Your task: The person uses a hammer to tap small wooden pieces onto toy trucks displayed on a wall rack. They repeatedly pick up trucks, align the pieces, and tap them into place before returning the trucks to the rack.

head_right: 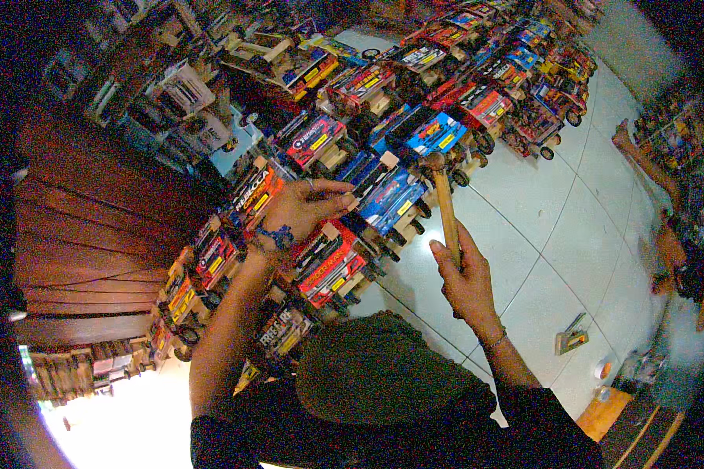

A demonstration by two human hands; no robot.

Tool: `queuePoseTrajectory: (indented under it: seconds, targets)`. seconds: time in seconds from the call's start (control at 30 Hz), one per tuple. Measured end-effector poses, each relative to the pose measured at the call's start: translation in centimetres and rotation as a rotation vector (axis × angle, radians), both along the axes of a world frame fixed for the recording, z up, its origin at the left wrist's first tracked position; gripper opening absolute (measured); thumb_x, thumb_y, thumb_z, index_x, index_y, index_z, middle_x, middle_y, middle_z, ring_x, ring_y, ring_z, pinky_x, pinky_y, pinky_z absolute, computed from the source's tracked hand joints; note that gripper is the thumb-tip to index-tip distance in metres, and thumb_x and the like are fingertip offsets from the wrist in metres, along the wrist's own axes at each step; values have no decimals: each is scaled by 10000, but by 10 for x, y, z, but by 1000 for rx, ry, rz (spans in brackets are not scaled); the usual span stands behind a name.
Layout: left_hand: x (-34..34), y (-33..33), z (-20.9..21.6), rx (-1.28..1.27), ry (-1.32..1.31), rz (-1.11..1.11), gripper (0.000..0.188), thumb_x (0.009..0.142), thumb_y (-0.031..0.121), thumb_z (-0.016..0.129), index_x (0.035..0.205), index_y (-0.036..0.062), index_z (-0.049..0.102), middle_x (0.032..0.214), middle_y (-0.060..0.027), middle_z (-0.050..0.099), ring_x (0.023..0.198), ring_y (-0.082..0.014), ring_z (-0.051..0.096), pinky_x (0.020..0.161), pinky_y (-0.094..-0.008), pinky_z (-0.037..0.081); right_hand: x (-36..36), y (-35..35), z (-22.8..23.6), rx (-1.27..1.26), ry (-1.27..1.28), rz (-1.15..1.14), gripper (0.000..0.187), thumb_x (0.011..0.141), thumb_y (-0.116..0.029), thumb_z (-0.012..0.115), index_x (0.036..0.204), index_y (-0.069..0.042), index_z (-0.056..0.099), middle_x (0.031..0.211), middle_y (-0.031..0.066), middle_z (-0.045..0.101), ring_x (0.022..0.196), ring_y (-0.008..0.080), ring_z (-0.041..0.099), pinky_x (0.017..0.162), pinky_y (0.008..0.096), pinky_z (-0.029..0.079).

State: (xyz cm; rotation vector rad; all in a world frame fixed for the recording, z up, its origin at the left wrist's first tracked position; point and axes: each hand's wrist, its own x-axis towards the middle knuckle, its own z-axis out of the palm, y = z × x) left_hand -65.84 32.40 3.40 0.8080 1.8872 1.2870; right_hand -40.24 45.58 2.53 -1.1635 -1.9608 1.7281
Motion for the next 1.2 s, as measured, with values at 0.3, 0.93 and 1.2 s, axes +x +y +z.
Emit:
queuePoseTrajectory:
  seconds: [0.3, 0.93, 1.2]
  targets:
    - [2, 2, 3, 11, -29, 18, 302, 876, 178, 748, 1077, -45, 718, 879, -94, 742, 742, -107, 689, 694, -237, 564, 1, 11, 6, 562, -43, 267, 582, 995, -248, 572, 1519, -133, 347, 638, 114, 588, 502, 220, 562, 514, 372, 456]
    - [-1, 3, -9, 45, -144, 14, 377, 864, 258, 773, 1104, -26, 711, 941, -75, 739, 813, -118, 687, 754, -254, 552, 0, 15, 21, 902, -22, 449, 612, 979, -107, 562, 1541, -163, 325, 764, 163, 635, 609, 258, 620, 591, 381, 498]
    - [0, 2, 6, -67, 64, -23, 339, 883, 220, 749, 1105, -34, 710, 966, -101, 746, 836, -125, 700, 773, -252, 563, -3, 13, 33, 890, -185, 553, 597, 978, -83, 559, 1529, -148, 339, 902, 215, 687, 745, 335, 695, 645, 404, 537]
